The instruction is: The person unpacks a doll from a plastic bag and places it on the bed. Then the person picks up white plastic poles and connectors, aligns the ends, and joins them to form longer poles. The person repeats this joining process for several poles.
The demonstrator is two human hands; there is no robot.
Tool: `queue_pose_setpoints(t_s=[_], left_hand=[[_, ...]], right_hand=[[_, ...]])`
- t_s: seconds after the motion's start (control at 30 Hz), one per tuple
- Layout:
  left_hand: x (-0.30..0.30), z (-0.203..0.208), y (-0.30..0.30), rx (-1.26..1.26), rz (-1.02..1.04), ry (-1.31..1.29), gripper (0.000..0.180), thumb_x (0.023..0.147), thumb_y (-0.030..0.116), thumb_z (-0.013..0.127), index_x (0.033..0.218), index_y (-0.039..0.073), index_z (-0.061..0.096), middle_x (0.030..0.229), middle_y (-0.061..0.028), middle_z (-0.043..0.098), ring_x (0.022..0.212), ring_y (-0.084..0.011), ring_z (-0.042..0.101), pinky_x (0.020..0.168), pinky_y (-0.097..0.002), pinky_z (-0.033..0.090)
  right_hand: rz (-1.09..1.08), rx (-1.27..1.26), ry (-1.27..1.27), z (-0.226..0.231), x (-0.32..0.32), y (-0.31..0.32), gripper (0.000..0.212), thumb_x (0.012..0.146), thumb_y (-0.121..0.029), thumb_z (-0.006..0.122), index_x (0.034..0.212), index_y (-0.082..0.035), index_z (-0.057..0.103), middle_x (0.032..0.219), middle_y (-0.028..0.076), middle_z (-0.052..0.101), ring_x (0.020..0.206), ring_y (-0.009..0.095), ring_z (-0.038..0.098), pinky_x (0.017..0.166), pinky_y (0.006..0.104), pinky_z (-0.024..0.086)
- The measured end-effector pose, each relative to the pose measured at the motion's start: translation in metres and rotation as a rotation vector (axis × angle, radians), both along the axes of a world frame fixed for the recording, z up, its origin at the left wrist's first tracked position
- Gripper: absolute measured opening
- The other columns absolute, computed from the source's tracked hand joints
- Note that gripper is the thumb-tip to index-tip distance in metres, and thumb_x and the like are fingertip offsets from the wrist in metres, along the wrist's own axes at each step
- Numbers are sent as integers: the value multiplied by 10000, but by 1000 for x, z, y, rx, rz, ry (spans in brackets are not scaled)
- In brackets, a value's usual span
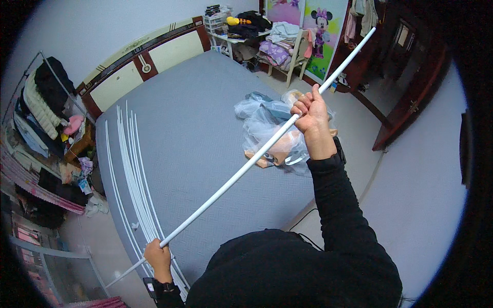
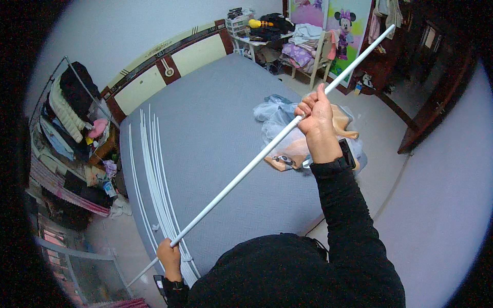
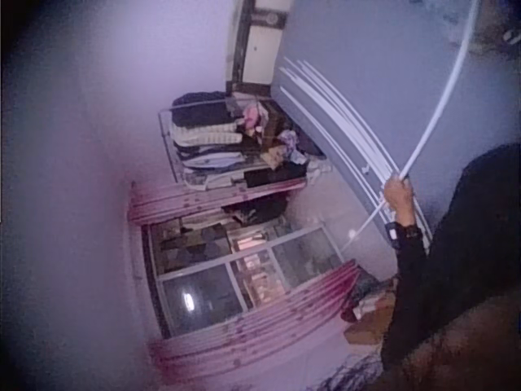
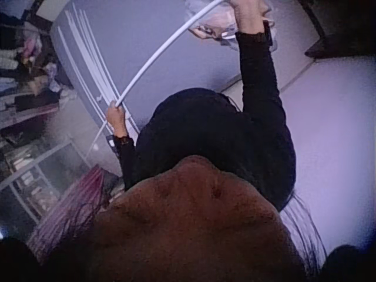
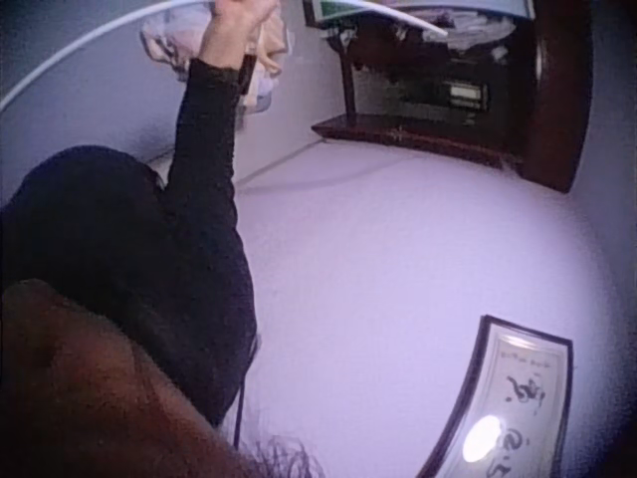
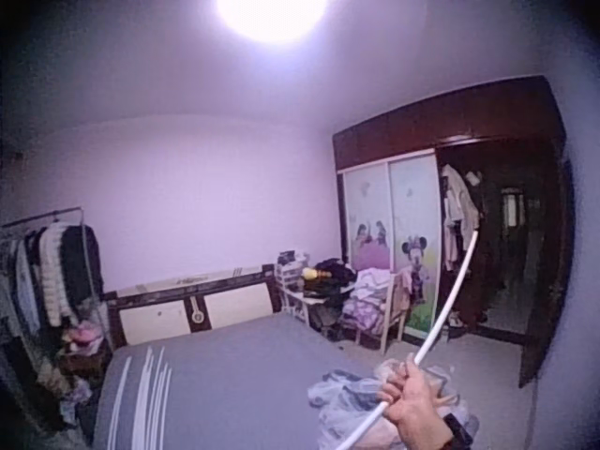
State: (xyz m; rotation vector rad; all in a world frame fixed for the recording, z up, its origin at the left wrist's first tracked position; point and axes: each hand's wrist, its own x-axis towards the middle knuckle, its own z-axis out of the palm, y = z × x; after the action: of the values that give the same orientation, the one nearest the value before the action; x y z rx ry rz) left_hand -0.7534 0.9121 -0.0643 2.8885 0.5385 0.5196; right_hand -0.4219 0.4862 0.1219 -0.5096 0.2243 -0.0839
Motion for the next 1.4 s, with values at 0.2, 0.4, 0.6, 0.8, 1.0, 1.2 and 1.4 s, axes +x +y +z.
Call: queue_pose_setpoints(t_s=[0.2, 0.4, 0.6, 0.8, 1.0, 1.2, 1.4], left_hand=[[-9, 12, 13, -374, -101, 433, 309, 707, 251, 707, 590, -6, 582, 516, -172, 526, 496, -296, 555, 496, -406, 419], [-8, 21, 10, -735, -198, 121, 266, 768, 236, 694, 730, 9, 561, 605, -88, 519, 574, -198, 515, 560, -305, 409], [-7, 32, 14, -688, -199, 119, 243, 895, 186, 515, 743, 0, 549, 604, -76, 507, 570, -168, 500, 535, -301, 382], [-9, 32, 8, -680, -217, 55, 214, 863, 185, 568, 759, -2, 557, 607, -78, 525, 533, -162, 492, 509, -308, 378], [-11, 34, 7, -624, -275, 156, 146, 804, 128, 639, 810, 7, 557, 619, -52, 516, 574, -115, 474, 524, -290, 371], [-17, 32, 10, -683, -176, 139, 221, 857, 213, 565, 785, 5, 581, 653, -43, 521, 611, -141, 494, 553, -292, 384], [-17, 31, 15, -793, -152, 237, 144, 796, 113, 649, 796, 10, 549, 634, -17, 512, 593, -100, 470, 539, -263, 369]], right_hand=[[190, 89, -222, -13, -2, -3, 491, 900, -547, 481, 632, -165, 329, 510, -60, 222, 411, 80, 188, 396, 248, 195], [75, 247, -325, -23, 8, -9, 357, 965, -442, 397, 877, -96, 413, 721, 28, 423, 557, 119, 376, 536, 254, 371], [43, 247, -254, -36, 13, -19, 314, 980, -390, 385, 902, -88, 426, 791, 43, 454, 598, 131, 395, 565, 270, 388], [3, 171, -297, -40, 12, -24, 351, 999, -381, 323, 979, -60, 464, 800, 45, 466, 619, 143, 397, 562, 269, 390], [-7, 228, -204, -36, 9, -20, 315, 992, -362, 371, 982, -66, 476, 821, 44, 486, 623, 140, 405, 546, 264, 382], [-60, 131, -253, -33, 7, -17, 329, 1010, -338, 318, 1025, -44, 462, 835, 48, 493, 627, 134, 395, 551, 261, 370], [-45, 227, -188, -35, 11, -20, 327, 1007, -348, 330, 974, -46, 449, 806, 42, 483, 585, 122, 372, 507, 258, 348]])
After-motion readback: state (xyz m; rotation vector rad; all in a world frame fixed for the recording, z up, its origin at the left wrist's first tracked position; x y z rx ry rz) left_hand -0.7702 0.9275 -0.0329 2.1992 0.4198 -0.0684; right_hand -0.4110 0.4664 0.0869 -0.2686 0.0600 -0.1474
